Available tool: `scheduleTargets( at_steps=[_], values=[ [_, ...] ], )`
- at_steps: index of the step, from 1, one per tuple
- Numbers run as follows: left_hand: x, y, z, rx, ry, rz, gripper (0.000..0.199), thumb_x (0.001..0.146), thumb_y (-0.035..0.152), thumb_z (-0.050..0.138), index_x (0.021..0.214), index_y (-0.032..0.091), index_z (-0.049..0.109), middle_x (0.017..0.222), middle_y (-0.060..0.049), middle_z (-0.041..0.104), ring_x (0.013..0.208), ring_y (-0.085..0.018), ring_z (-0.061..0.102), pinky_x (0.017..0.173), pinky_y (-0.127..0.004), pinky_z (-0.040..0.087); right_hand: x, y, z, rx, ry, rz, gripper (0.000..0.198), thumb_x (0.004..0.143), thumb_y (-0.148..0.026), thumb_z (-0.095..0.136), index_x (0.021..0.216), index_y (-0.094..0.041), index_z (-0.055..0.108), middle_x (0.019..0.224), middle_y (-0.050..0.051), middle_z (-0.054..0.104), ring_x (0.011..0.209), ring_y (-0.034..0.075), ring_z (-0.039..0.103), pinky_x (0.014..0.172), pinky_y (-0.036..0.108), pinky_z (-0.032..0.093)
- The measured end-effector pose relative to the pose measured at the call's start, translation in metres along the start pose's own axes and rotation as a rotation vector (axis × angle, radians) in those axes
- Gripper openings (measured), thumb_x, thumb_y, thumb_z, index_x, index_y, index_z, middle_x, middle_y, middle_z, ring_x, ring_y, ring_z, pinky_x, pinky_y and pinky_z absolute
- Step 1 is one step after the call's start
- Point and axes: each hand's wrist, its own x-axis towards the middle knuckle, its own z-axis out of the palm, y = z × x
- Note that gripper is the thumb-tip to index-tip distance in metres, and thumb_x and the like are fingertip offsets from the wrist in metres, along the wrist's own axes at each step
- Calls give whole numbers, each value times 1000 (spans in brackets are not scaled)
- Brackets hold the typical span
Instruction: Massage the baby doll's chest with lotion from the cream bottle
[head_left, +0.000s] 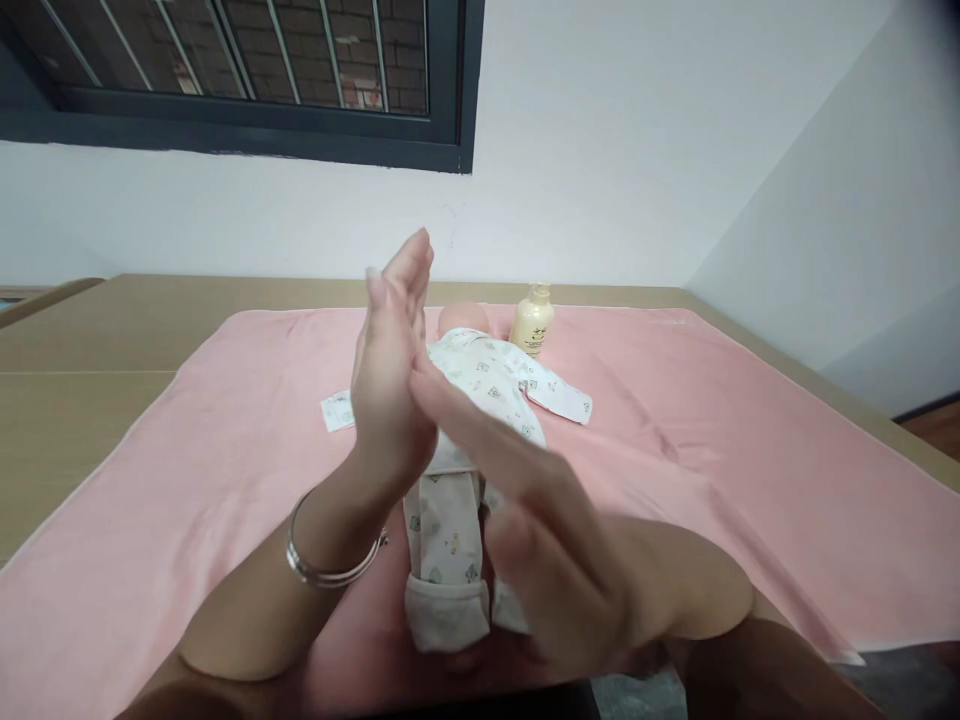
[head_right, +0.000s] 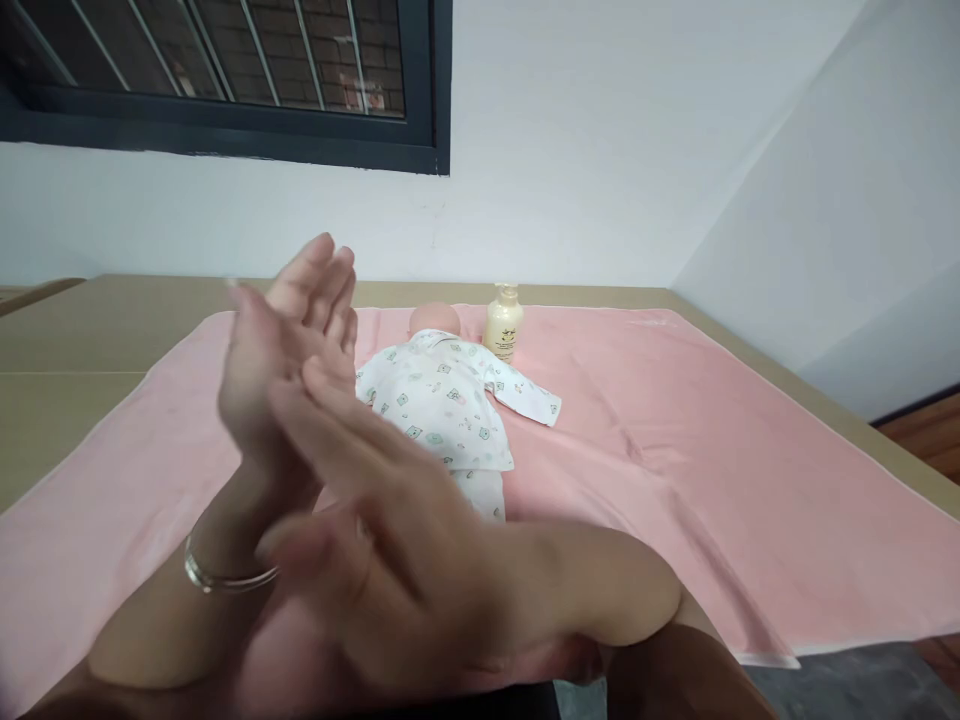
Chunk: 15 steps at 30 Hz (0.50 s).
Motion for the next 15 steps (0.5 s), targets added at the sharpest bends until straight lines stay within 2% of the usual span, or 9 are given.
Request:
scheduleTargets(
  at_steps=[3, 5, 7, 9, 12, 15],
  values=[
    [22, -39, 0, 66, 82, -46, 51, 104, 55, 24, 135, 28, 56, 150, -3, 54, 148, -22, 42, 127, -42, 32, 29, 27, -8, 28, 30, -22, 47, 106, -39, 39, 151, -29, 48, 149, -4, 55, 143, 21, 47, 124, 41, 40],
    [34, -75, -4, 224, 81, -61, 44, 104, 48, 32, 127, 23, 60, 142, -7, 61, 140, -22, 51, 121, -40, 40, 47, 53, -9, -122, 71, 77, 47, 104, -32, 39, 149, -24, 50, 145, 2, 59, 140, 24, 50, 120, 47, 43],
    [43, -111, -8, 381, 75, -96, 37, 103, 39, 36, 116, 19, 64, 129, -9, 68, 128, -22, 60, 114, -40, 46, 61, 83, -8, -318, 39, 203, 47, 101, -25, 40, 147, -21, 52, 142, 6, 61, 135, 26, 55, 116, 49, 45],
    [47, -141, -14, 522, 80, -166, 34, 100, 30, 37, 113, 16, 65, 125, -12, 69, 122, -24, 62, 112, -42, 47, 70, 111, -7, -512, -30, 293, 47, 99, -18, 40, 144, -11, 54, 144, 13, 59, 137, 27, 53, 118, 46, 42],
    [48, -167, -20, 679, 31, -166, 36, 95, 20, 38, 117, 14, 66, 128, -13, 69, 123, -26, 62, 113, -44, 45, 74, 142, -2, -680, -135, 379, 47, 97, -11, 36, 140, -4, 56, 147, 18, 54, 141, 27, 47, 121, 40, 36],
    [48, -173, -22, 776, -23, -133, 41, 92, 15, 38, 121, 11, 66, 133, -14, 67, 127, -26, 59, 115, -43, 44, 71, 159, 3, -770, -225, 374, 47, 96, -8, 35, 137, -5, 58, 147, 18, 55, 142, 27, 46, 120, 39, 35]
  ],
)
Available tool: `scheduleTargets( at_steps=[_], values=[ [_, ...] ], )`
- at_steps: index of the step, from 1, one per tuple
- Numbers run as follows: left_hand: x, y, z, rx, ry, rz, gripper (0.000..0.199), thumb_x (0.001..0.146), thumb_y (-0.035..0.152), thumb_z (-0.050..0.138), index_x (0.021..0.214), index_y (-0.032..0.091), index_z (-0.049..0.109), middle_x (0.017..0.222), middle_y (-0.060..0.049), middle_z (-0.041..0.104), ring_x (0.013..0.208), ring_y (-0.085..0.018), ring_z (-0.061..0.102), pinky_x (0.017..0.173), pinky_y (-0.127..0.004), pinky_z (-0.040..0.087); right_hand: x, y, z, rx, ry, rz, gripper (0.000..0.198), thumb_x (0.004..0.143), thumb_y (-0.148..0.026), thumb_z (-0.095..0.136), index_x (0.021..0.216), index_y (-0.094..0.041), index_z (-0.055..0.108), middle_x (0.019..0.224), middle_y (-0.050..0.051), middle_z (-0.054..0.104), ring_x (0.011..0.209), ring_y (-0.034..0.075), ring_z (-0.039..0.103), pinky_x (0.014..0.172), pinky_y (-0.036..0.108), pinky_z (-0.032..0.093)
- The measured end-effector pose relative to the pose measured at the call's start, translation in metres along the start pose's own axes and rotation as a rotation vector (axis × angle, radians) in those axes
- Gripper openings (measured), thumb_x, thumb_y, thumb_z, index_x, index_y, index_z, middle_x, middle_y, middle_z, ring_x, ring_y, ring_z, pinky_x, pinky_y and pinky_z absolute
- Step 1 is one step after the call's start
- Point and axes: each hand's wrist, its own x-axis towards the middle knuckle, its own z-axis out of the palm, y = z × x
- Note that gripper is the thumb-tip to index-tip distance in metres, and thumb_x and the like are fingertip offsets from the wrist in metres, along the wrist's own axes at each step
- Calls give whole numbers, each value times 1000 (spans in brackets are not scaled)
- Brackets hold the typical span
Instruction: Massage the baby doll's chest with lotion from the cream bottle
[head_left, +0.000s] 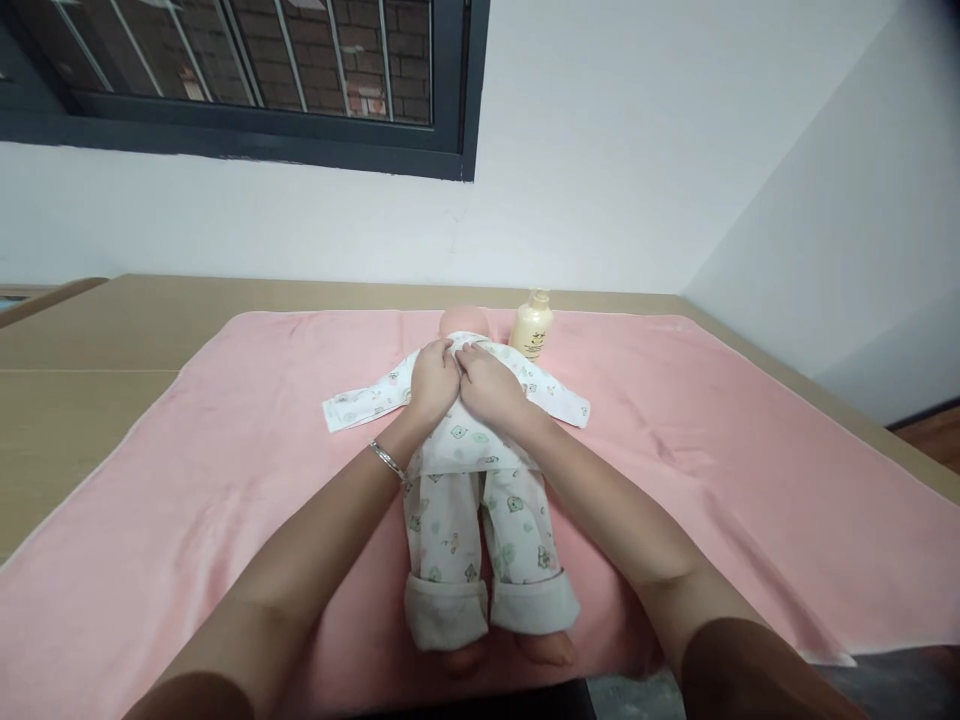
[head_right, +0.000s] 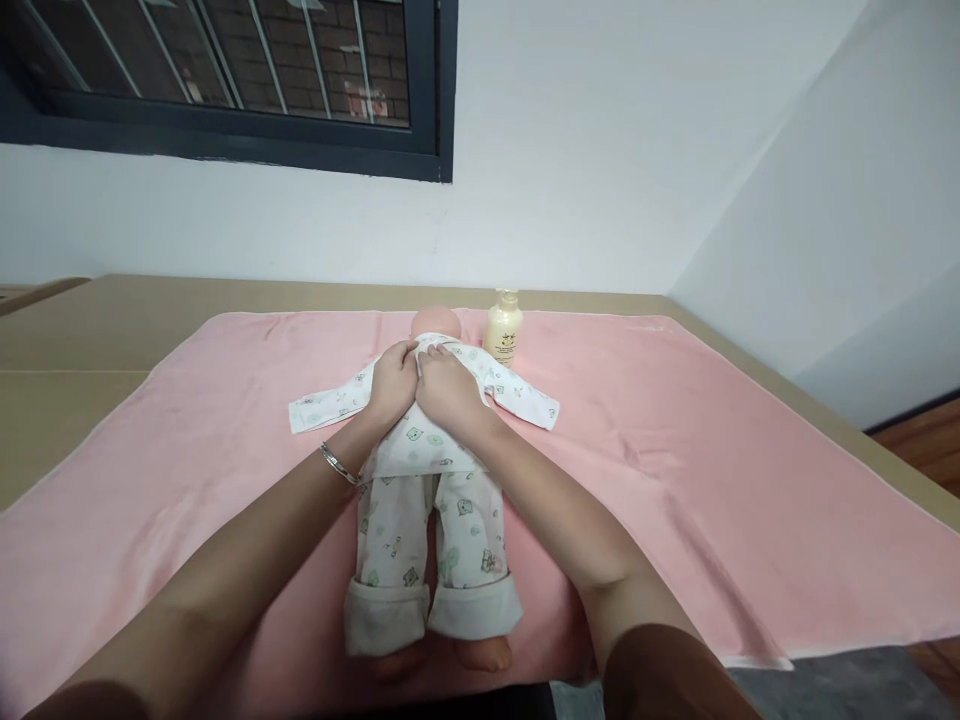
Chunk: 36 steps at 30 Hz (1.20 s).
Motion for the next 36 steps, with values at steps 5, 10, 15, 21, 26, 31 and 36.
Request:
scheduleTargets(
  at_steps=[5, 10, 15, 21, 26, 31, 36],
  values=[
    [2, -5, 2, 125, -11, 14, 45, 92, 17, 39, 128, 8, 64, 135, -17, 65, 129, -29, 57, 116, -45, 43, 8, 15, 11, -66, -18, -17, 48, 102, -16, 33, 145, -4, 51, 157, 17, 42, 150, 29, 33, 126, 44, 24],
    [4, -10, 5, 206, -22, 54, 46, 94, 20, 37, 130, 6, 62, 136, -19, 63, 132, -31, 55, 117, -46, 41, 18, 34, 13, -38, -35, 115, 59, 107, -37, 30, 154, -2, 36, 163, 19, 30, 153, 31, 26, 126, 45, 22],
    [3, -11, 5, 197, -13, 43, 43, 93, 21, 39, 126, 12, 65, 132, -15, 66, 128, -29, 57, 116, -44, 42, 8, 18, 13, -166, -57, 149, 60, 107, -32, 27, 156, 2, 30, 162, 24, 28, 153, 35, 25, 125, 49, 22],
    [3, -14, 4, 153, -1, 48, 43, 93, 21, 38, 124, 12, 65, 130, -15, 67, 125, -29, 59, 114, -45, 44, 12, 22, 11, -103, -99, 12, 57, 104, -28, 34, 154, -1, 37, 163, 21, 28, 154, 34, 21, 126, 48, 20],
    [2, -13, 5, 171, -12, 69, 43, 93, 23, 39, 125, 11, 65, 129, -16, 66, 125, -30, 58, 114, -46, 43, 26, 50, 10, 13, -59, 121, 60, 106, -40, 29, 152, -4, 39, 161, 20, 35, 152, 33, 28, 123, 47, 25],
    [2, -13, 5, 174, -6, 56, 42, 93, 23, 39, 125, 12, 64, 130, -16, 66, 126, -30, 57, 114, -45, 43, 16, 32, 16, -142, -23, 149, 61, 106, -33, 29, 151, 7, 35, 157, 28, 36, 150, 38, 30, 123, 49, 24],
    [2, -12, 4, 172, -17, 54, 44, 93, 22, 38, 127, 8, 64, 132, -17, 65, 127, -30, 57, 115, -46, 42, 8, 15, 17, -151, -47, -29, 54, 103, -19, 29, 151, 3, 40, 160, 23, 34, 152, 33, 27, 126, 46, 20]
  ],
)
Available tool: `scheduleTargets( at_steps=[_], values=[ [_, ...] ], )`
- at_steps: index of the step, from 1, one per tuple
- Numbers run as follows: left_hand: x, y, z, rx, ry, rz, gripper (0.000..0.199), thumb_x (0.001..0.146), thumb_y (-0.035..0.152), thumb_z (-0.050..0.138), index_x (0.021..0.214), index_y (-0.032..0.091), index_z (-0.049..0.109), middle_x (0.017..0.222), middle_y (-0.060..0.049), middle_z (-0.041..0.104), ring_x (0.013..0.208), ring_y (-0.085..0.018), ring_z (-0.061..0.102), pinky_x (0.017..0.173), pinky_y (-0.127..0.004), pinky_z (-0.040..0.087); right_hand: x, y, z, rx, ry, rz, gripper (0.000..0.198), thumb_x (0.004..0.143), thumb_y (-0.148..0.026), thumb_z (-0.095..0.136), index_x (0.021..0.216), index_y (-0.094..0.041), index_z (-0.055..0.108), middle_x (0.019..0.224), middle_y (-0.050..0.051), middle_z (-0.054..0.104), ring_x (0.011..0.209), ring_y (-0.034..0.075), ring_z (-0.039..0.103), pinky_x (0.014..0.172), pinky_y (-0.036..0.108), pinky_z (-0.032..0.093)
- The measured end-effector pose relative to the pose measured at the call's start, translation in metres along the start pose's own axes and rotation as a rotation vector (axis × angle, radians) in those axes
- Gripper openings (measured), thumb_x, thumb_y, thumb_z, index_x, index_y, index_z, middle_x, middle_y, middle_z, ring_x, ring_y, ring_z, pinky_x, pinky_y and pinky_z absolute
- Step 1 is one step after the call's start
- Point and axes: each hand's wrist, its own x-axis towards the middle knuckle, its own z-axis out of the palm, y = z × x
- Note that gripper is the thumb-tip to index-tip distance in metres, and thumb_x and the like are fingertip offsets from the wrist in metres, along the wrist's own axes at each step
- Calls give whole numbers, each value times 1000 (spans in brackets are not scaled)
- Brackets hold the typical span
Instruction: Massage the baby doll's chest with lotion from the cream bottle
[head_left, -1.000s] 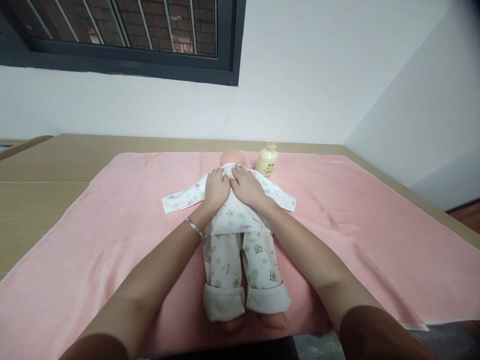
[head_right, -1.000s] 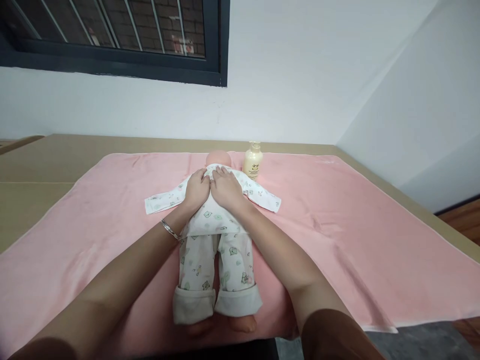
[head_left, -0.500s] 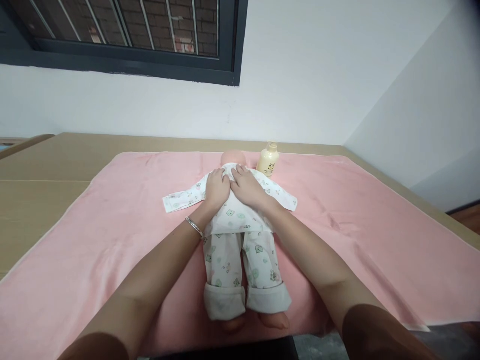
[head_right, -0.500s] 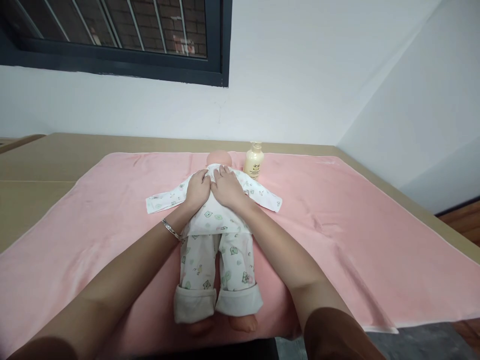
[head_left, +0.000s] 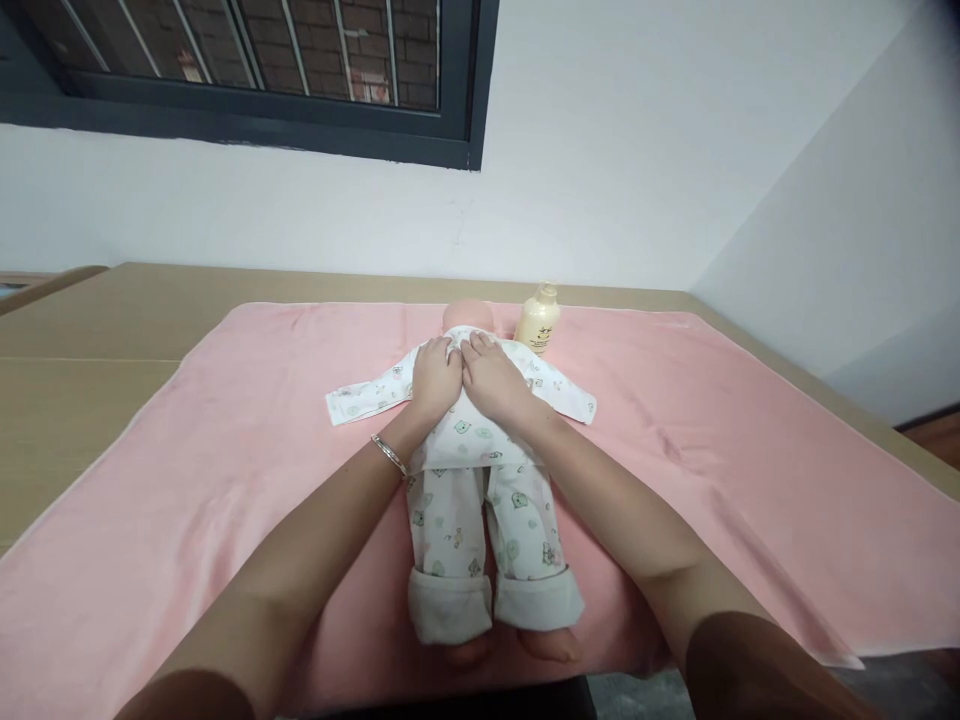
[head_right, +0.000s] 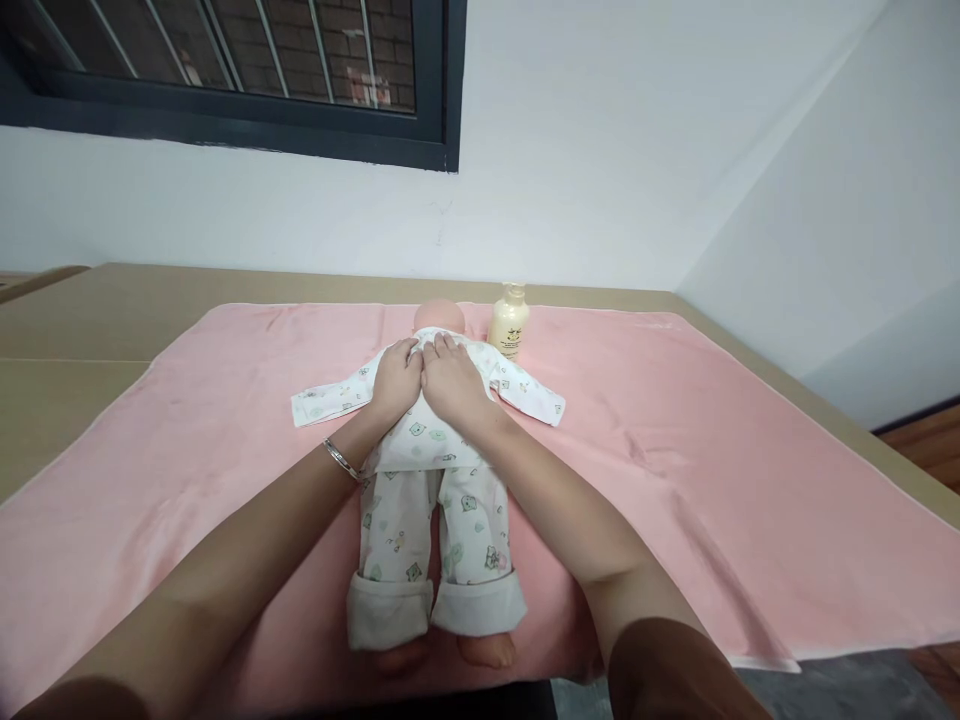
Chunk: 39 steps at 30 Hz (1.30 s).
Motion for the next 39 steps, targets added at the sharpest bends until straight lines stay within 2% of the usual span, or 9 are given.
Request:
scheduleTargets(
  at_steps=[3, 10, 15, 20, 25, 29, 33, 36, 39],
  values=[
    [0, 0, 0, 7, 2, 21, 45, 94, 20, 36, 127, 7, 64, 130, -18, 66, 124, -30, 58, 114, -46, 43, 6, 13, 0, 94, 6, -1, 52, 104, -25, 32, 149, -3, 44, 161, 20, 34, 152, 31, 28, 126, 47, 22],
    [0, 1, 1, 22, 3, 26, 46, 94, 22, 37, 129, 7, 63, 132, -18, 65, 127, -31, 56, 116, -45, 42, 19, 40, 8, 187, 74, 121, 52, 105, -38, 32, 142, -7, 52, 154, 20, 45, 146, 30, 38, 122, 47, 28],
    [2, -1, 2, 67, -33, 28, 45, 95, 24, 37, 131, 10, 61, 135, -17, 64, 132, -30, 54, 120, -45, 37, 19, 38, 13, 137, 76, 138, 57, 105, -39, 32, 147, -3, 45, 157, 22, 40, 149, 33, 33, 124, 47, 24],
    [-4, 8, 0, 184, -113, 40, 51, 99, 32, 35, 141, 8, 53, 152, -19, 49, 148, -34, 36, 126, -51, 24, 21, 41, 12, 135, 58, 146, 57, 105, -38, 31, 148, -2, 44, 160, 22, 36, 150, 33, 31, 124, 45, 24],
    [-7, 15, -5, 263, -119, 48, 52, 99, 31, 35, 140, 4, 52, 148, -24, 52, 143, -35, 43, 122, -50, 30, 18, 35, 6, 91, 32, 160, 57, 106, -35, 28, 147, 0, 42, 156, 24, 40, 148, 33, 35, 122, 44, 26],
    [5, 4, -9, 199, -174, 53, 49, 97, 31, 36, 135, 8, 57, 144, -19, 57, 138, -32, 49, 120, -47, 34, 7, 17, 0, -8, 18, 208, 59, 107, -37, 27, 147, 3, 43, 151, 28, 45, 144, 36, 40, 119, 48, 30],
    [12, -2, -10, 176, -187, 58, 48, 97, 32, 35, 134, 10, 58, 142, -18, 59, 135, -30, 51, 119, -46, 36, 0, 5, -3, -51, 10, 191, 57, 105, -34, 32, 148, 3, 41, 151, 28, 45, 143, 37, 41, 118, 46, 32],
    [4, 7, -8, 261, -183, 66, 49, 99, 30, 32, 134, 7, 56, 141, -22, 58, 137, -34, 49, 118, -51, 35, 3, 11, -5, -16, -13, 186, 54, 106, -32, 30, 145, 2, 45, 149, 27, 47, 142, 36, 43, 116, 44, 36],
    [-9, 20, -7, 321, -180, 57, 52, 99, 28, 33, 142, 5, 49, 150, -25, 49, 144, -36, 41, 121, -53, 31, 11, 23, -6, 38, -38, 181, 51, 107, -33, 28, 141, -1, 49, 151, 25, 47, 144, 33, 40, 116, 43, 35]
  ],
)
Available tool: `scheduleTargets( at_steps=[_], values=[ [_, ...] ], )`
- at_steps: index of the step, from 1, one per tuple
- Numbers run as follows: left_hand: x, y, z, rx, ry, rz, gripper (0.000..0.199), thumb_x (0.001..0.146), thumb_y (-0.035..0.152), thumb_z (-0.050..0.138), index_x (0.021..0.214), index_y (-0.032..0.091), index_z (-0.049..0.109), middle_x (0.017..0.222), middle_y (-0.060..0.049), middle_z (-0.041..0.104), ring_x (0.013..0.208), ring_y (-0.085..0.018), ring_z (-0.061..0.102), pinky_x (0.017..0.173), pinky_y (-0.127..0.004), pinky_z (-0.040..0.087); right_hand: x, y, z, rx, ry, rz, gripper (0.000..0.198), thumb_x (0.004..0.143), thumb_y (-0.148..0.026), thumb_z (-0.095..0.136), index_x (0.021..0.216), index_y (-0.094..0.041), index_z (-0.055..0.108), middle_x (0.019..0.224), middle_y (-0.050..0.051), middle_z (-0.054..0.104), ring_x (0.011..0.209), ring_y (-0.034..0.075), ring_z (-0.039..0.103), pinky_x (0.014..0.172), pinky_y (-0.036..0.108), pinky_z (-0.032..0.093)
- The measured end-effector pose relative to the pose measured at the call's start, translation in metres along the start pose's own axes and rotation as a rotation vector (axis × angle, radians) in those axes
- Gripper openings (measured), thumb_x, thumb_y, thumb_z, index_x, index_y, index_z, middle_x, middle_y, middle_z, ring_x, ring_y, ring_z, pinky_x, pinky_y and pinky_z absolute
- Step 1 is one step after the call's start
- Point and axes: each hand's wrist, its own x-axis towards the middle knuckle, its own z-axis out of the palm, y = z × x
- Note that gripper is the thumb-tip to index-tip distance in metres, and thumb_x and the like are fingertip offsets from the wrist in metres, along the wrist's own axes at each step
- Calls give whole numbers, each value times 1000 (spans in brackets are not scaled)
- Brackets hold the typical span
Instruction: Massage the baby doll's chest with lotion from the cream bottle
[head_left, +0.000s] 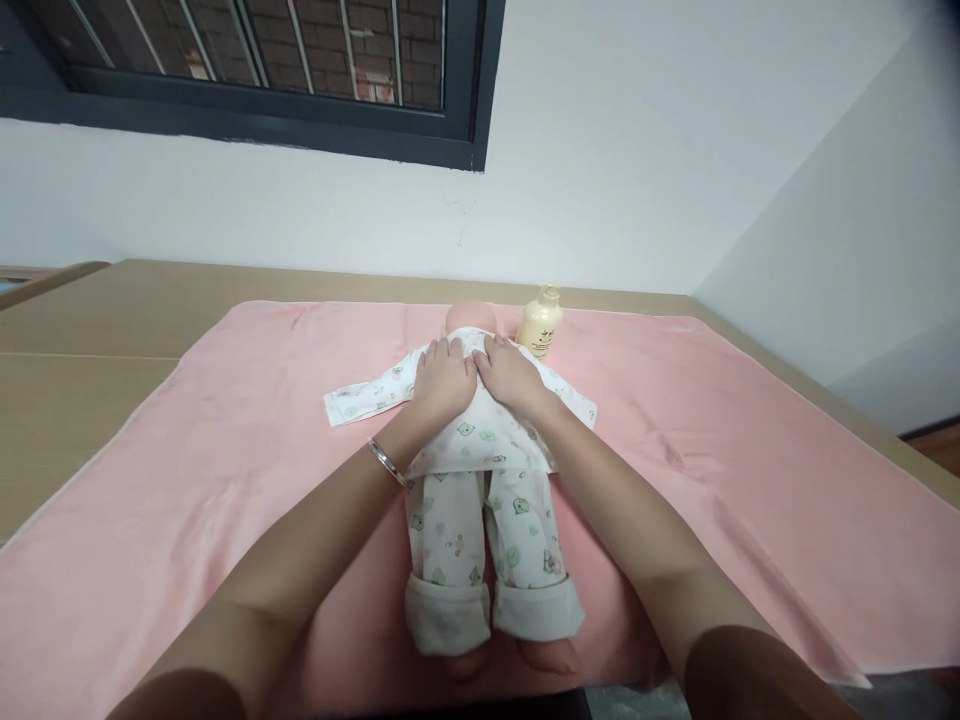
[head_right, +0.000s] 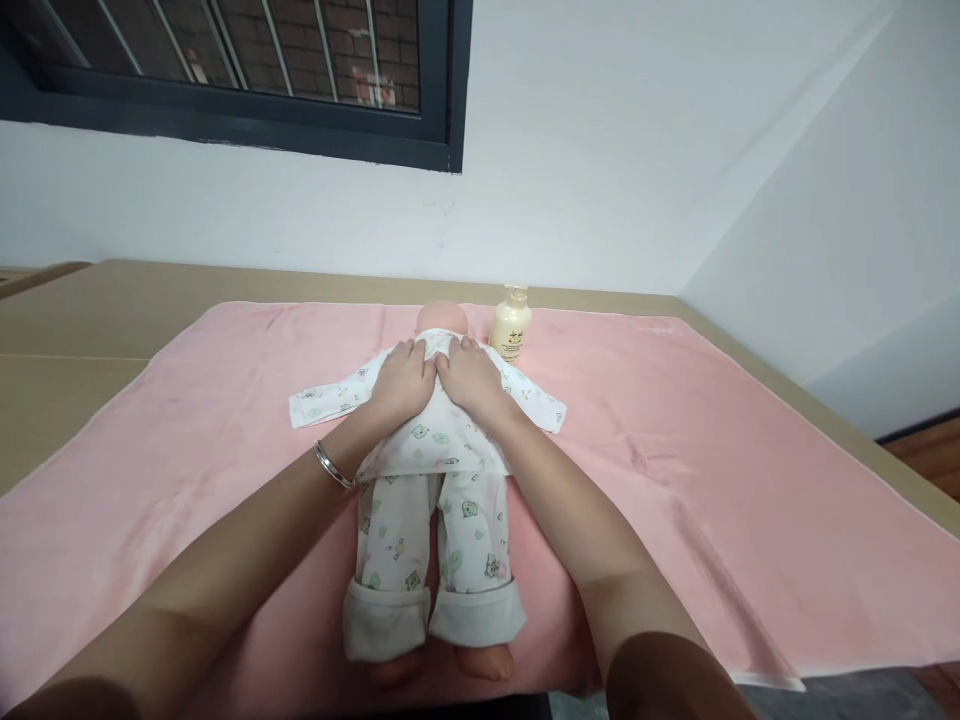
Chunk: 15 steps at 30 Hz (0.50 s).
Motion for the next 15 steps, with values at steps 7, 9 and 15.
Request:
scheduleTargets(
  at_steps=[7, 9, 15],
  values=[
    [8, -9, -8, -81, -59, 24, 51, 97, 28, 34, 139, 5, 53, 146, -22, 54, 141, -34, 45, 120, -48, 34, -10, -10, -10, -47, -33, -24, 50, 107, -31, 29, 140, 1, 49, 149, 26, 49, 141, 35, 44, 116, 44, 34],
    [14, -14, -11, -128, -72, 32, 49, 97, 28, 34, 135, 6, 56, 142, -21, 58, 135, -32, 51, 118, -46, 37, -19, -18, -14, -80, -34, -60, 46, 105, -29, 33, 135, 0, 54, 143, 26, 54, 135, 36, 49, 111, 44, 38],
    [-2, 7, -18, 82, -72, 27, 50, 98, 27, 34, 137, 1, 52, 141, -23, 56, 136, -33, 48, 118, -45, 35, -8, -5, -13, 10, -43, -41, 42, 106, -25, 25, 121, -8, 61, 130, 20, 63, 119, 31, 60, 100, 39, 44]
  ],
)
